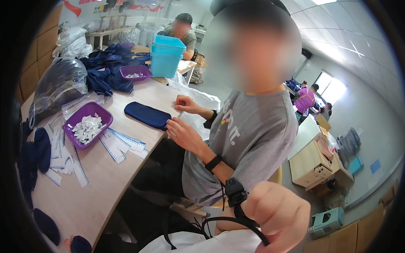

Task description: The recorder is at a workstation in a factory, handling and inspecting blue fabric sock components.

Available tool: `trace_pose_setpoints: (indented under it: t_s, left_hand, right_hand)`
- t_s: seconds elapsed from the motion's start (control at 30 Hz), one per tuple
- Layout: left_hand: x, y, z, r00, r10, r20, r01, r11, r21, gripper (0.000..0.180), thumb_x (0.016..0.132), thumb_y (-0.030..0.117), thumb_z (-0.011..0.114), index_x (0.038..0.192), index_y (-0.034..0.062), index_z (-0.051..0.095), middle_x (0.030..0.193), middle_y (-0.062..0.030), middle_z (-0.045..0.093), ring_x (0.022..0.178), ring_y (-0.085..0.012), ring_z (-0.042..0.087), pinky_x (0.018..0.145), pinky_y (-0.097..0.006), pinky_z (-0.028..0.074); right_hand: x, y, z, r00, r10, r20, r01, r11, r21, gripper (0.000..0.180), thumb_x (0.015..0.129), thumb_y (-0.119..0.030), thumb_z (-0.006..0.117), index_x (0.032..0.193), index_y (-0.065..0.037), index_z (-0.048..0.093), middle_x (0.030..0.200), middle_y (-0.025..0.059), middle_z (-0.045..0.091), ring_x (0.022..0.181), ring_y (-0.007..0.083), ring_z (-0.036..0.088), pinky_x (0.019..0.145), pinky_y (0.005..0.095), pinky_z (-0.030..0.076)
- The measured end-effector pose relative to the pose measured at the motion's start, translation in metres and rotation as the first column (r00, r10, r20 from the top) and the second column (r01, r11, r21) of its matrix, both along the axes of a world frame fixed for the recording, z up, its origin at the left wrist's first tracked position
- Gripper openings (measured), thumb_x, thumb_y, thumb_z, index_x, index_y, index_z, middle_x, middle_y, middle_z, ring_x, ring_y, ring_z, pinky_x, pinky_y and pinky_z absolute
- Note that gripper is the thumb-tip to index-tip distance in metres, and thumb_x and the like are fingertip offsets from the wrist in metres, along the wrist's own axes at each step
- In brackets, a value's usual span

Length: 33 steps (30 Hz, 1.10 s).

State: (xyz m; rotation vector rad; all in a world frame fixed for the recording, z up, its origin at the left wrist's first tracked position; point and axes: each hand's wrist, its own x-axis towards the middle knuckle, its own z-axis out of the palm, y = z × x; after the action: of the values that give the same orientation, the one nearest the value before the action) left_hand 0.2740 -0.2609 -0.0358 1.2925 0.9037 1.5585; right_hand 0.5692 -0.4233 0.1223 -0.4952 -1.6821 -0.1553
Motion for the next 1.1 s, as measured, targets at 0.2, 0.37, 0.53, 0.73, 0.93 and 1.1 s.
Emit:
trace_pose_setpoints:
  t_s: [0.2, 0.37, 0.53, 0.73, 0.93, 1.1]
  left_hand:
    - [0.001, -0.001, 0.0, 0.995, 0.015, -0.095, -0.014, 1.0, 0.009, 0.028, 0.075, 0.007, 0.066, 0.098, -0.0054, 0.056, 0.099, -0.0174, 0.058, 0.088, -0.0286, 0.058, 0.078, -0.033, 0.047]
    - [-0.005, 0.003, -0.006, 0.976, 0.02, -0.219, -0.009, 0.999, 0.052, 0.029, 0.076, 0.008, 0.065, 0.1, -0.0056, 0.054, 0.099, -0.0182, 0.057, 0.089, -0.0295, 0.057, 0.076, -0.034, 0.047]
    - [-0.003, 0.0, -0.004, 0.994, -0.08, -0.07, 0.083, 0.996, 0.042, 0.029, 0.08, 0.006, 0.059, 0.104, -0.0074, 0.05, 0.102, -0.0199, 0.055, 0.09, -0.0303, 0.055, 0.078, -0.035, 0.046]
    - [-0.007, 0.0, -0.004, 0.986, -0.139, -0.092, 0.146, 0.987, 0.075, 0.027, 0.086, 0.008, 0.051, 0.106, -0.0087, 0.047, 0.104, -0.0209, 0.052, 0.093, -0.0295, 0.053, 0.08, -0.035, 0.044]
    - [-0.005, -0.004, -0.002, 0.991, -0.125, -0.055, 0.128, 0.99, 0.059, 0.027, 0.085, 0.009, 0.051, 0.106, -0.0083, 0.047, 0.102, -0.0203, 0.054, 0.091, -0.0309, 0.054, 0.081, -0.036, 0.044]
    - [-0.008, -0.001, -0.003, 0.968, -0.048, -0.246, 0.074, 0.993, 0.097, 0.029, 0.085, 0.012, 0.052, 0.106, -0.008, 0.047, 0.102, -0.0199, 0.054, 0.091, -0.0306, 0.054, 0.081, -0.036, 0.044]
  right_hand:
    - [0.018, 0.006, 0.013, 0.931, 0.25, 0.264, -0.147, 0.923, -0.356, 0.006, 0.067, -0.001, 0.067, 0.065, 0.002, 0.063, 0.051, 0.0045, 0.044, 0.038, 0.0104, 0.043, 0.036, 0.0208, 0.029]
    - [0.015, 0.002, 0.012, 0.915, 0.362, 0.179, -0.287, 0.895, -0.342, 0.006, 0.068, 0.003, 0.059, 0.063, 0.004, 0.061, 0.051, 0.0058, 0.045, 0.039, 0.0132, 0.047, 0.037, 0.0213, 0.035]
    - [0.011, -0.011, 0.015, 0.778, 0.629, -0.007, -0.621, 0.766, -0.168, 0.008, 0.066, 0.004, 0.055, 0.06, 0.005, 0.06, 0.05, 0.0077, 0.046, 0.038, 0.0151, 0.047, 0.039, 0.0255, 0.041]
    - [0.014, -0.004, 0.028, 0.677, 0.722, 0.14, -0.691, 0.69, -0.217, 0.013, 0.073, 0.001, 0.05, 0.07, 0.003, 0.063, 0.053, 0.0042, 0.044, 0.043, 0.012, 0.045, 0.047, 0.0251, 0.041]
    - [0.015, -0.004, 0.032, 0.563, 0.791, 0.24, -0.693, 0.61, -0.385, 0.013, 0.077, 0.0, 0.05, 0.074, 0.003, 0.063, 0.055, -0.001, 0.039, 0.045, 0.0084, 0.039, 0.047, 0.0218, 0.033]
    - [0.014, -0.009, 0.036, 0.537, 0.774, 0.335, -0.618, 0.631, -0.469, 0.015, 0.079, -0.005, 0.049, 0.081, 0.0, 0.063, 0.057, -0.0025, 0.038, 0.049, 0.0082, 0.04, 0.051, 0.0227, 0.034]
